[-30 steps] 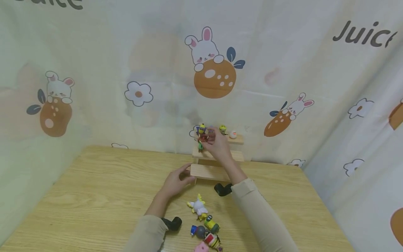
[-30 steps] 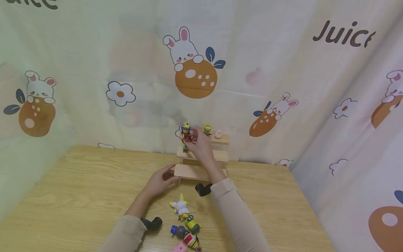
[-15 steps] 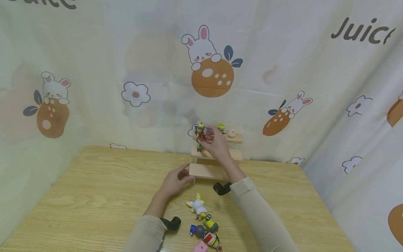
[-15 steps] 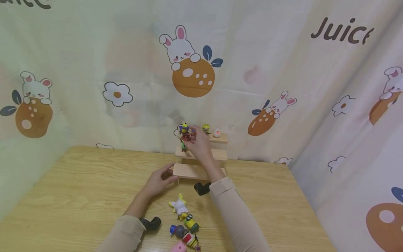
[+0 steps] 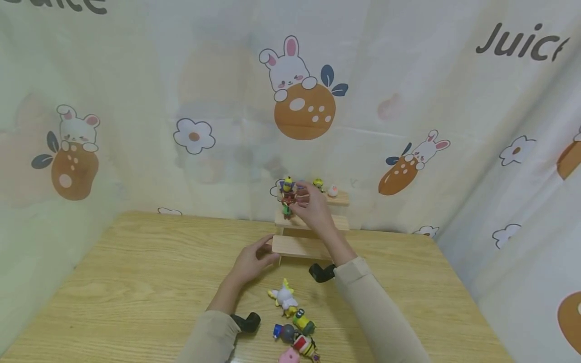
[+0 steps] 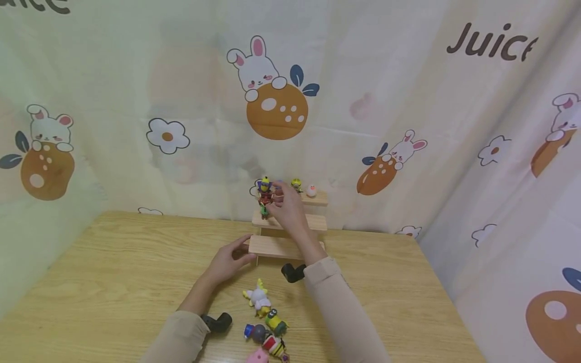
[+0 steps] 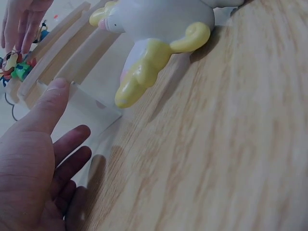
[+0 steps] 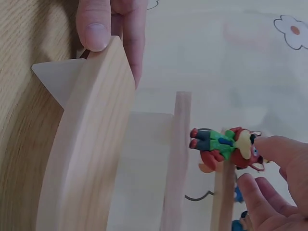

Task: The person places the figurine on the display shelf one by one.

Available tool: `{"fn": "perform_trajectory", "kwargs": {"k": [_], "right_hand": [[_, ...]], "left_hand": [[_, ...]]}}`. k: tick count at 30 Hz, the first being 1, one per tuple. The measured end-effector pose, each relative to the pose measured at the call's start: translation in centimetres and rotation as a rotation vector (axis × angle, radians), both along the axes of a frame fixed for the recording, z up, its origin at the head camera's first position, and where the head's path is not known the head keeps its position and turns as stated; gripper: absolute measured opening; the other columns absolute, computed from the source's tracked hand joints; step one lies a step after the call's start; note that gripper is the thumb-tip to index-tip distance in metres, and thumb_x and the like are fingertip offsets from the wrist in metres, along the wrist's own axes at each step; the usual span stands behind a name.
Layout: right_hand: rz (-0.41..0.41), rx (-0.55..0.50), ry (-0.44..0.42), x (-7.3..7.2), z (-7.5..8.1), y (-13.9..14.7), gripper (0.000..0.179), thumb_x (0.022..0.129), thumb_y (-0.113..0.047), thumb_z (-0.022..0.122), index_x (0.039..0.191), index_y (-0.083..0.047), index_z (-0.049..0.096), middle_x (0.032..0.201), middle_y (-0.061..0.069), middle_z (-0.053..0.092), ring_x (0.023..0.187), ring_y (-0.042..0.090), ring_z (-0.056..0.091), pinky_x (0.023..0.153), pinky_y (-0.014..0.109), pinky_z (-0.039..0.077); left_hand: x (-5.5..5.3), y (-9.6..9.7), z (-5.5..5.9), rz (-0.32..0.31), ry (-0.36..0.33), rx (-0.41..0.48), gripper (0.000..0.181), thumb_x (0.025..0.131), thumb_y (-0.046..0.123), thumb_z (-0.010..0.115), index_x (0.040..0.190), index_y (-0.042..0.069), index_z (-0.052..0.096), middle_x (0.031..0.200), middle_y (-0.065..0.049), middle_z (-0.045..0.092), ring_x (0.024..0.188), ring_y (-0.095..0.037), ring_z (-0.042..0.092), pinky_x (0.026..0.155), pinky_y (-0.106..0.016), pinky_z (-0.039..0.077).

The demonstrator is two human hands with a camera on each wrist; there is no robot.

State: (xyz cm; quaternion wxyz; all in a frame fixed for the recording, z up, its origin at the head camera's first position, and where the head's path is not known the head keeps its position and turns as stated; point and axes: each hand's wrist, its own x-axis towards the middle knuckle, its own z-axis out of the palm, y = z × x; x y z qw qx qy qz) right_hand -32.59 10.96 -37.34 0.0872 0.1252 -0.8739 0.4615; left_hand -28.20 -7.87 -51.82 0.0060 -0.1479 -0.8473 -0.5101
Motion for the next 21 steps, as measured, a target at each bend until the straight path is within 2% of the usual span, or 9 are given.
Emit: {"fn": "perform_trajectory", "kwargs": {"k": [5, 8, 11, 16, 21], "right_hand": [[-0.007, -0.026, -0.006, 1.6, 0.0, 1.0, 0.059, 0.085, -0.01, 0.069, 0.139, -0.007, 0.044, 0.123, 0.017, 0.055, 0.107, 0.032, 0.06, 0.092, 0.037, 0.053], [-0.014, -0.029, -0.019, 3.3, -0.3, 1.6, 0.056, 0.085, -0.008, 0.069, 0.136, -0.004, 0.047, 0.122, 0.018, 0.056, 0.107, 0.032, 0.06, 0.092, 0.036, 0.053], [0.002, 0.015, -0.006, 5.3, -1.2, 2.0, 0.048, 0.086, -0.008, 0.069, 0.13, -0.003, 0.053, 0.118, 0.018, 0.059, 0.105, 0.029, 0.062, 0.089, 0.033, 0.054], [0.076, 0.137, 0.035, 8.8, -3.0, 2.5, 0.032, 0.086, -0.011, 0.07, 0.116, -0.005, 0.063, 0.11, 0.013, 0.064, 0.099, 0.021, 0.065, 0.083, 0.027, 0.056], [0.23, 0.266, -0.015, 11.7, -3.8, 2.4, 0.026, 0.087, -0.015, 0.069, 0.112, -0.009, 0.066, 0.106, 0.006, 0.066, 0.096, 0.017, 0.064, 0.082, 0.024, 0.055]], "left_hand": [[0.1, 0.2, -0.1, -0.003, -0.003, -0.003, 0.068, 0.084, 0.046, 0.068, 0.143, 0.021, 0.044, 0.115, -0.003, 0.068, 0.116, -0.026, 0.057, 0.106, -0.049, 0.039], [0.1, 0.2, -0.2, -0.009, -0.009, 0.004, 0.069, 0.084, 0.047, 0.068, 0.143, 0.021, 0.043, 0.115, -0.003, 0.068, 0.117, -0.026, 0.057, 0.106, -0.049, 0.039], [0.0, 0.1, -0.2, -0.008, -0.013, 0.009, 0.069, 0.083, 0.047, 0.068, 0.143, 0.022, 0.043, 0.116, -0.002, 0.068, 0.118, -0.026, 0.056, 0.108, -0.049, 0.037], [0.0, 0.1, -0.3, 0.0, -0.009, 0.006, 0.067, 0.084, 0.046, 0.068, 0.143, 0.025, 0.043, 0.116, 0.0, 0.068, 0.12, -0.025, 0.055, 0.108, -0.051, 0.036], [0.1, 0.1, -0.3, 0.0, -0.015, 0.009, 0.068, 0.083, 0.046, 0.068, 0.143, 0.027, 0.043, 0.117, 0.002, 0.068, 0.118, -0.023, 0.056, 0.107, -0.05, 0.037]]}}
